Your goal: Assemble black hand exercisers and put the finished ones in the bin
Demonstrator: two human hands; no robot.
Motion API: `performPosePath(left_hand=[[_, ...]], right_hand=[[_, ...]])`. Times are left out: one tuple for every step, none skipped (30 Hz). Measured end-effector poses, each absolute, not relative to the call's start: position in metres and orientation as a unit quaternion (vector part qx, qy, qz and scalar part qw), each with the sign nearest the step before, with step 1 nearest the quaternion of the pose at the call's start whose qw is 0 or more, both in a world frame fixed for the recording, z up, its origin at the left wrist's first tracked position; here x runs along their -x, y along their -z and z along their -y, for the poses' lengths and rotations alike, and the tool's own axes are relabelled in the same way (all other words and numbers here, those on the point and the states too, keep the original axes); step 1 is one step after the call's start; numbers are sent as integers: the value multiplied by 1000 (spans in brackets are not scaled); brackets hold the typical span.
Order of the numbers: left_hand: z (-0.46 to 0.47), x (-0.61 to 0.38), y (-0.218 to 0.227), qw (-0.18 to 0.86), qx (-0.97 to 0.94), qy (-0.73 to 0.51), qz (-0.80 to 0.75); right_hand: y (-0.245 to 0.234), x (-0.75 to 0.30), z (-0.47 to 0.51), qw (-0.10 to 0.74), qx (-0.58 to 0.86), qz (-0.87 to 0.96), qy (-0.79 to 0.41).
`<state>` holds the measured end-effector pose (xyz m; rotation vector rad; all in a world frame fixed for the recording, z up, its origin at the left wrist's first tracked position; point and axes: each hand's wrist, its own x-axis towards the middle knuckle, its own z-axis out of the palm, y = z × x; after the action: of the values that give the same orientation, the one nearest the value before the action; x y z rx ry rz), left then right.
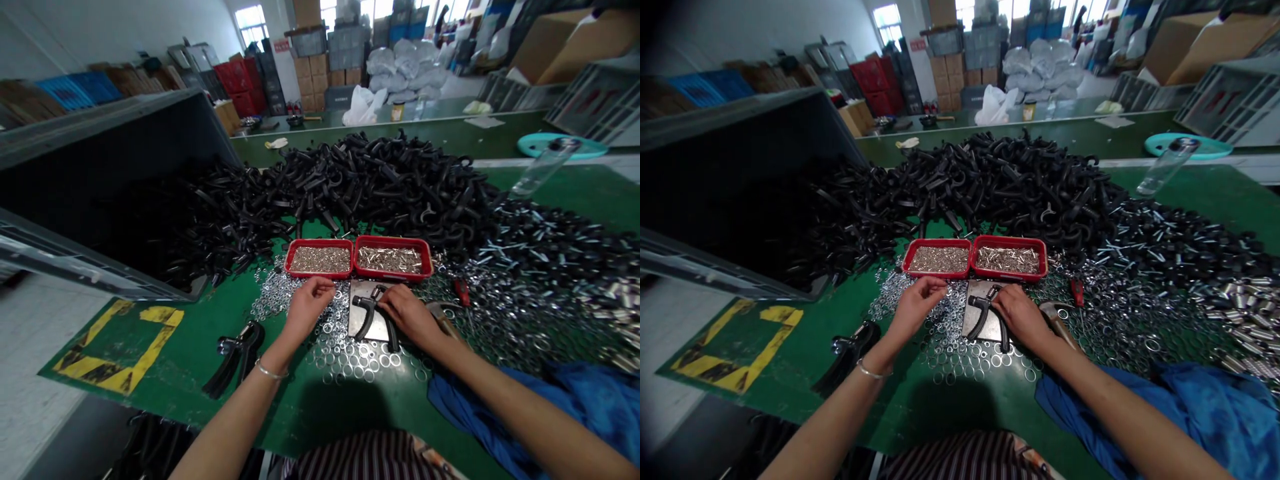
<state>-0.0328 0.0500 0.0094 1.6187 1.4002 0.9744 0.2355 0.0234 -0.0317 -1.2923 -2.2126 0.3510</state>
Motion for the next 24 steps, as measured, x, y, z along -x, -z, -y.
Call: performPosePath(left_hand=[[-44, 29, -6, 409, -623, -376, -551], [-40, 25, -3, 422, -620, -369, -549], [-37, 21, 0, 426, -625, -363, -544], [-35, 17, 2, 422, -636, -358, -538], [-35, 12, 4, 409, -654, -355, -528], [-35, 7, 5, 388, -678, -352, -516], [-35, 1, 6, 361, -705, -346, -502], [-36, -4, 7, 330, -734, -337, -488], [-37, -10, 8, 296, -762, -326, -475], [-38, -15, 9, 263, -786, -312, -464], [-39, -20, 11, 232, -806, -298, -456], [-40, -25, 13, 204, -821, -283, -453], [-40, -29, 15, 179, -831, -269, -452], [-41, -33, 17, 157, -840, -256, -452], [-41, -36, 20, 138, -847, -244, -452], [-42, -38, 22, 121, -853, -233, -450], [-42, -40, 24, 106, -859, -223, -449], [-41, -42, 26, 91, -864, -214, -446], [-41, -43, 27, 76, -870, -207, -442], [-41, -44, 28, 59, -875, -199, -437], [-41, -44, 28, 42, -882, -190, -428], [-41, -45, 27, 23, -892, -179, -415], [-40, -46, 26, 5, -902, -165, -399], [-40, -46, 25, -13, -912, -150, -382]], right_hand=[[33, -234, -22, 263, 484, 827, -112], [34, -233, -21, 252, 488, 830, -95], [35, -232, -20, 245, 491, 832, -79], [36, -231, -19, 238, 493, 835, -63], [36, -230, -19, 231, 494, 837, -47], [37, -229, -19, 225, 495, 839, -32], [37, -228, -18, 218, 496, 840, -19], [36, -227, -18, 211, 497, 841, -6], [36, -227, -18, 205, 497, 843, 4], [35, -227, -18, 199, 495, 846, 11], [35, -227, -18, 193, 491, 849, 16], [35, -227, -18, 188, 485, 854, 20], [36, -228, -17, 183, 478, 859, 23], [37, -228, -17, 179, 471, 864, 24], [37, -229, -16, 176, 465, 867, 24], [38, -230, -16, 174, 461, 870, 22], [39, -231, -15, 172, 457, 872, 18], [39, -231, -15, 172, 455, 874, 11], [38, -232, -14, 176, 451, 875, 2], [37, -234, -12, 184, 448, 875, -12], [35, -236, -10, 198, 447, 872, -29], [33, -239, -8, 213, 451, 865, -50], [30, -244, -4, 228, 460, 855, -70], [27, -250, 1, 242, 475, 842, -84]])
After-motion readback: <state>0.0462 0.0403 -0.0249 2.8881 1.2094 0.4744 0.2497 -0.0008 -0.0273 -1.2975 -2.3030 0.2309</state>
